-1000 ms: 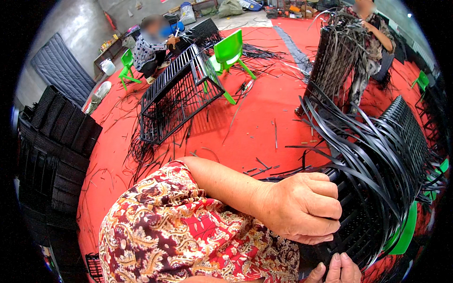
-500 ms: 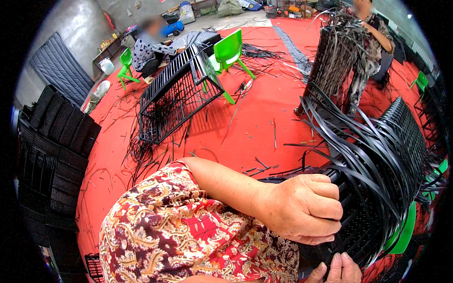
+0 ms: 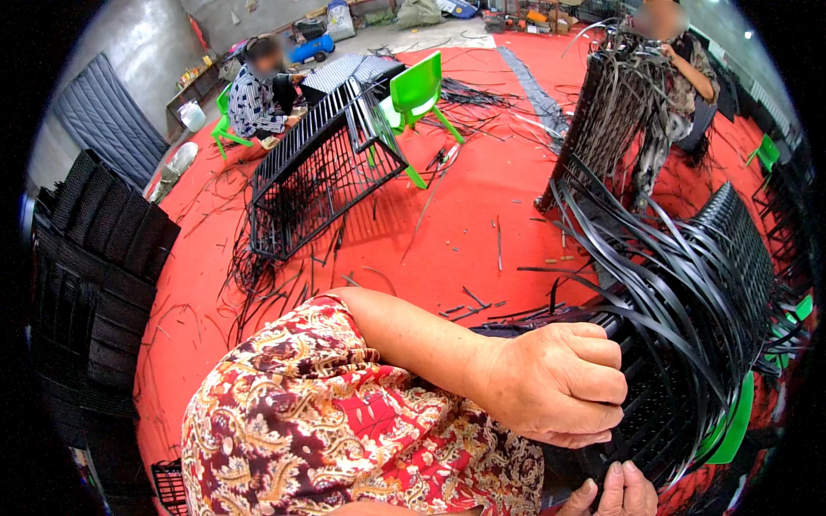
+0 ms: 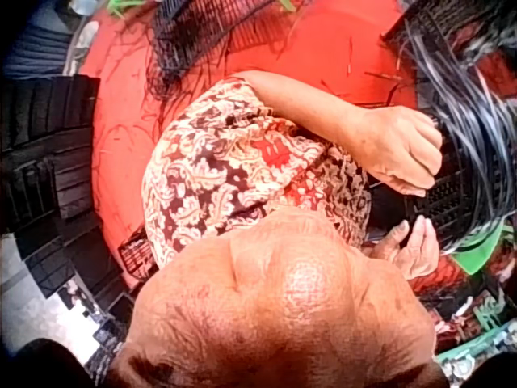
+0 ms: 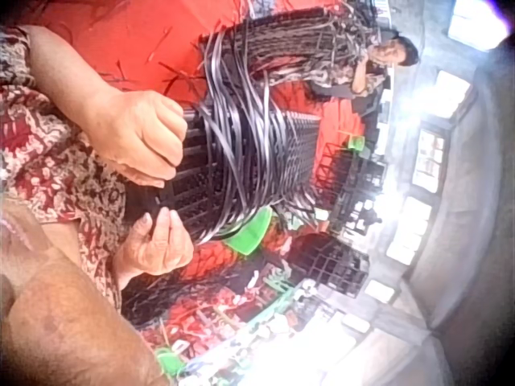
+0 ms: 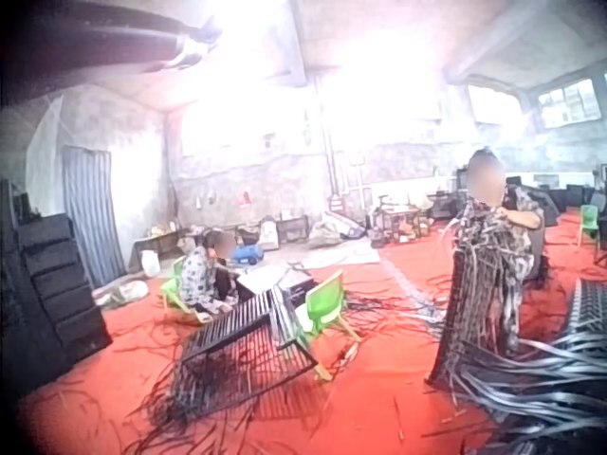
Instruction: The person weaves black plastic straps through a black plastic basket frame by hand, inserting the straps into pre-formed slots and pulling them through to secure them.
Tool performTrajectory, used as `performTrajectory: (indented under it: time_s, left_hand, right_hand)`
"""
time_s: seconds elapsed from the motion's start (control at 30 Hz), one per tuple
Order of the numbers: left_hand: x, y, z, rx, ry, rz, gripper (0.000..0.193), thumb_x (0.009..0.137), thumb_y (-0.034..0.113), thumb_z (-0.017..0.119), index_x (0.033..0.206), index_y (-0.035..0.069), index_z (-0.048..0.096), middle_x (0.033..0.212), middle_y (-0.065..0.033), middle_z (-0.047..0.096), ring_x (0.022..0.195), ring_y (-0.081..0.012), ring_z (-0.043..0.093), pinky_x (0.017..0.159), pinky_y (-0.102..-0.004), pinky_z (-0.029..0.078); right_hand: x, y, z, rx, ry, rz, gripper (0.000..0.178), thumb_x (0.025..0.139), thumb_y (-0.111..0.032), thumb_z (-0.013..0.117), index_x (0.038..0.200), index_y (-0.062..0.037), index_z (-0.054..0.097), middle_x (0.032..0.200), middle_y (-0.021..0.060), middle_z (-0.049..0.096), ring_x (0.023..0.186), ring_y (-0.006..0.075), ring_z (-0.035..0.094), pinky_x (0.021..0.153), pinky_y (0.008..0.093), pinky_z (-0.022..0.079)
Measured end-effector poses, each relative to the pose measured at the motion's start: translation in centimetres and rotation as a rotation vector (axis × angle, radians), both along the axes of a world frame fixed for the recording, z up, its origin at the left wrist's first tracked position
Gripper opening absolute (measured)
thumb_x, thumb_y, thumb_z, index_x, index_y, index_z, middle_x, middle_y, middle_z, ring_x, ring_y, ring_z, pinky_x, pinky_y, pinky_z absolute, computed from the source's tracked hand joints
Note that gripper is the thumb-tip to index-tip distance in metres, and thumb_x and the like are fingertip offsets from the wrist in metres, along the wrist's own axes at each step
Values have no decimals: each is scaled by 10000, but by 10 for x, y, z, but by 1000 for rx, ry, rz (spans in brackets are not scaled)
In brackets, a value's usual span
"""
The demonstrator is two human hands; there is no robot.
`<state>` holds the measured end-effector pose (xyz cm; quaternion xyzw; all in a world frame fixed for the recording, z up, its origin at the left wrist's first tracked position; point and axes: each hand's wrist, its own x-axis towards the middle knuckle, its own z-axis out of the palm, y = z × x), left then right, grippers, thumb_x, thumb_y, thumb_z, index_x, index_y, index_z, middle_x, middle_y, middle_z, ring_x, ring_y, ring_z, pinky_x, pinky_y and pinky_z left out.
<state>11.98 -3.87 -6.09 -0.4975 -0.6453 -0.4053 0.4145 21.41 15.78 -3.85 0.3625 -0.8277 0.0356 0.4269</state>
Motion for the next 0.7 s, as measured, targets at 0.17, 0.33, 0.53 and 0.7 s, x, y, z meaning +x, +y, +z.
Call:
performTrajectory:
  time_s: [0.17,0.33,0.53,0.7]
  left_hand:
    - [0,1,-2,13,3,-2,167,740,179,701,768,73,576,764,-11,461,652,-189,458,549,-328,345]
    - [0,2,-1,20,2,-10,165,739,174,701,768,72,575,759,-11,455,653,-192,457,555,-331,347]
    - [0,1,0,18,5,-20,171,733,176,704,765,67,576,758,-14,455,649,-194,454,555,-333,351]
    - [-2,4,-3,30,9,-26,174,731,176,706,764,65,576,757,-16,451,647,-195,451,552,-333,349]
  right_hand:
    - [1,4,-1,9,-33,17,171,914,-31,546,1079,13,558,913,191,671,796,305,634,703,394,499]
    - [4,2,-1,-15,-37,-6,177,912,-27,544,1083,14,568,924,192,668,814,306,628,709,404,496]
    - [4,4,-3,-22,-34,-10,189,909,-32,548,1092,1,579,931,195,669,811,311,627,714,409,492]
    - [3,5,-4,-11,-33,-4,196,912,-51,547,1098,1,578,922,185,673,815,313,626,714,410,491]
